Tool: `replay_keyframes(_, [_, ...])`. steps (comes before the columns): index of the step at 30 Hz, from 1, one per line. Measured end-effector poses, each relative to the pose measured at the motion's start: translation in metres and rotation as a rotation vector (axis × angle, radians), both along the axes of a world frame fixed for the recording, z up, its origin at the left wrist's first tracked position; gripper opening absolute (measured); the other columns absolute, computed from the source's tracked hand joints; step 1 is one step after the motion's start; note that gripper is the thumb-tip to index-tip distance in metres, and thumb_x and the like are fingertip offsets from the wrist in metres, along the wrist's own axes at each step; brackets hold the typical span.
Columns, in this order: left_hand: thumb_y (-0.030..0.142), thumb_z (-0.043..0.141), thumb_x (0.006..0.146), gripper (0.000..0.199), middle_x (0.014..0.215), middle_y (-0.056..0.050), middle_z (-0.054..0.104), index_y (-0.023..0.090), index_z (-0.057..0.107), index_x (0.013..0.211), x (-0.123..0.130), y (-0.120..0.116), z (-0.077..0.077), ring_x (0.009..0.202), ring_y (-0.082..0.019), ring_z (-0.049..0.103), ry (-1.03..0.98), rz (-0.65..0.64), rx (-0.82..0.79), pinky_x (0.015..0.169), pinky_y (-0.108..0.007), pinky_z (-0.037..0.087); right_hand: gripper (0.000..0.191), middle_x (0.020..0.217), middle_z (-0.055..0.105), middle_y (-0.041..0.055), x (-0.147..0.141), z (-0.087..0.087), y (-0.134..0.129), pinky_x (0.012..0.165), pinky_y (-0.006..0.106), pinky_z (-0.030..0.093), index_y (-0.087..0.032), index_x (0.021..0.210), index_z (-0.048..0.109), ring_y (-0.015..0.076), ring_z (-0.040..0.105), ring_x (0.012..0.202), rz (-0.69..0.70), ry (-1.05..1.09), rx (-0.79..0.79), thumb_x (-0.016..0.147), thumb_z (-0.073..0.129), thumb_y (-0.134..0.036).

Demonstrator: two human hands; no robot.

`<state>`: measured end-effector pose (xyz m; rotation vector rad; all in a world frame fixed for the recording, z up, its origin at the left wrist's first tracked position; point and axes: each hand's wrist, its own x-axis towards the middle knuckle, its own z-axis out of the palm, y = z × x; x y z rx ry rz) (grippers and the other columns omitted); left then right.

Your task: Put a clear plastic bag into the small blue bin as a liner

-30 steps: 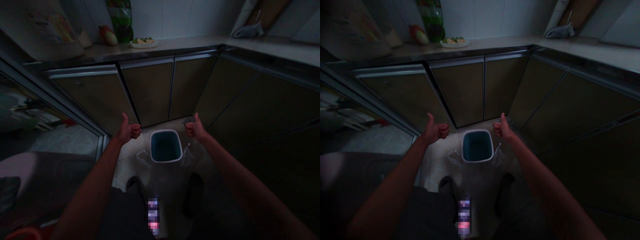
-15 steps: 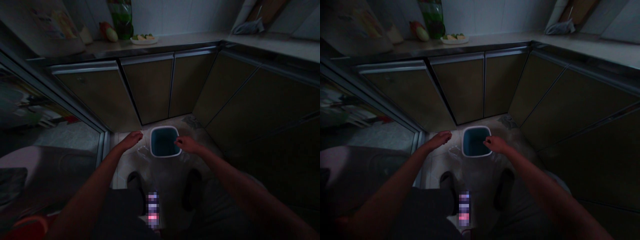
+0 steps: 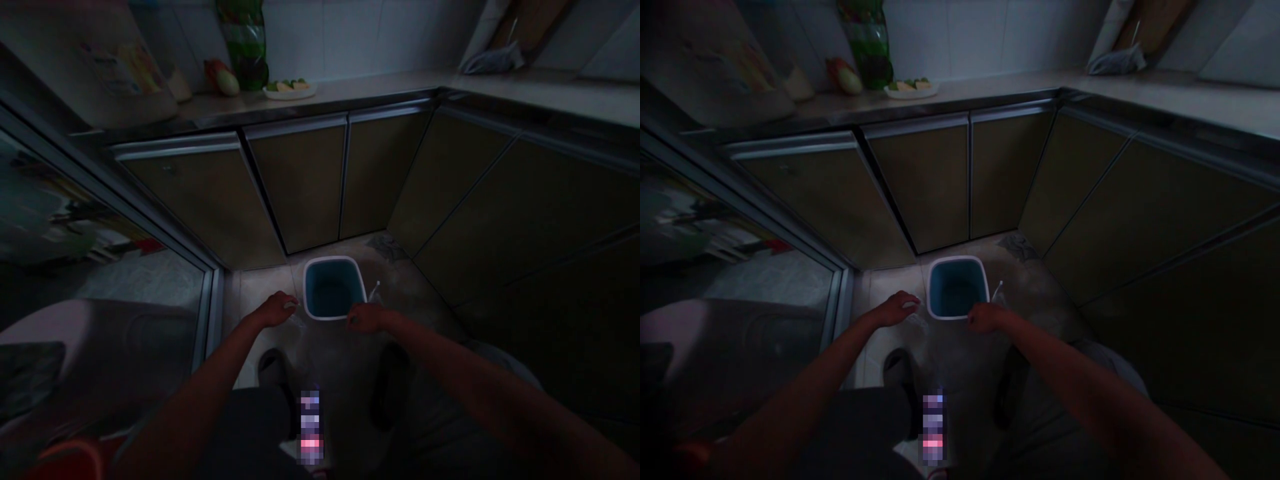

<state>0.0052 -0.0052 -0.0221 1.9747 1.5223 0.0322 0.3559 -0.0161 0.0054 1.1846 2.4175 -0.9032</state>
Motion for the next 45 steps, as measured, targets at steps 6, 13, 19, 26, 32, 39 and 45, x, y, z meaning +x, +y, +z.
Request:
replay_keyframes(6, [0.044, 0.063, 0.091, 0.044, 0.135, -0.010, 0.072, 0.026, 0.076, 0.129, -0.006, 0.000, -0.008, 0.132, -0.029, 0.062, 0.018, 0.061, -0.027, 0.116, -0.038, 0.045, 0.029, 0.122, 0.080, 0.0121, -0.001, -0.001, 0.008, 0.097, 0.033, 0.054, -0.016, 0.113, 0.085, 0.0291, 0.073, 0.116, 0.015, -0.004, -0.104, 0.093, 0.065, -0.021])
replay_keyframes(13, [0.042, 0.059, 0.093, 0.049, 0.140, -0.015, 0.071, 0.018, 0.073, 0.133, -0.009, -0.003, -0.003, 0.132, -0.030, 0.064, -0.062, 0.043, -0.150, 0.114, -0.037, 0.046, 0.026, 0.114, 0.082, 0.0071, 0.002, 0.033, 0.034, 0.086, 0.027, 0.053, -0.019, 0.109, 0.085, 0.0247, 0.076, 0.105, 0.002, 0.040, -0.118, 0.093, 0.065, -0.025])
replay_keyframes(19, [0.039, 0.054, 0.093, 0.037, 0.122, -0.012, 0.079, 0.018, 0.078, 0.111, -0.006, -0.006, 0.004, 0.113, -0.026, 0.072, -0.121, -0.018, -0.182, 0.102, -0.034, 0.051, 0.026, 0.106, 0.082, 0.0046, 0.015, 0.087, 0.073, 0.088, 0.027, 0.053, -0.020, 0.102, 0.083, 0.0202, 0.074, 0.097, -0.168, 0.357, 0.019, 0.097, 0.059, -0.026])
replay_keyframes(26, [0.020, 0.047, 0.084, 0.031, 0.103, -0.006, 0.080, 0.019, 0.077, 0.092, -0.009, -0.015, 0.013, 0.101, -0.022, 0.071, -0.135, -0.086, -0.178, 0.095, -0.030, 0.051, 0.032, 0.130, 0.068, 0.0115, 0.013, 0.097, 0.112, 0.107, 0.037, 0.052, -0.022, 0.123, 0.077, 0.0237, 0.066, 0.118, -0.544, 0.528, 0.567, 0.096, 0.060, -0.027])
replay_keyframes(32, [0.020, 0.047, 0.081, 0.030, 0.098, -0.006, 0.079, 0.019, 0.076, 0.089, -0.010, -0.016, 0.018, 0.097, -0.021, 0.070, -0.140, -0.083, -0.185, 0.093, -0.031, 0.051, 0.072, 0.171, 0.029, 0.0180, 0.017, 0.082, 0.126, 0.115, 0.042, 0.049, -0.024, 0.164, 0.046, 0.0259, 0.070, 0.117, -0.688, 0.406, 0.516, 0.095, 0.065, -0.029])
replay_keyframes(39, [0.024, 0.047, 0.080, 0.028, 0.095, -0.004, 0.079, 0.022, 0.074, 0.087, -0.010, -0.012, 0.017, 0.096, -0.022, 0.070, -0.172, -0.082, -0.166, 0.092, -0.032, 0.052, 0.077, 0.172, 0.028, 0.0177, 0.024, 0.068, 0.137, 0.121, 0.042, 0.043, -0.023, 0.168, 0.038, 0.0322, 0.054, 0.144, -0.684, 0.318, 0.476, 0.097, 0.064, -0.032])
replay_keyframes(45, [0.025, 0.048, 0.080, 0.027, 0.095, -0.005, 0.079, 0.021, 0.074, 0.086, -0.011, -0.011, 0.015, 0.095, -0.022, 0.071, -0.171, -0.087, -0.180, 0.091, -0.033, 0.052, 0.080, 0.171, 0.032, 0.0171, 0.030, 0.064, 0.138, 0.123, 0.043, 0.041, -0.021, 0.170, 0.034, 0.0301, 0.046, 0.151, -0.659, 0.330, 0.483, 0.096, 0.063, -0.031])
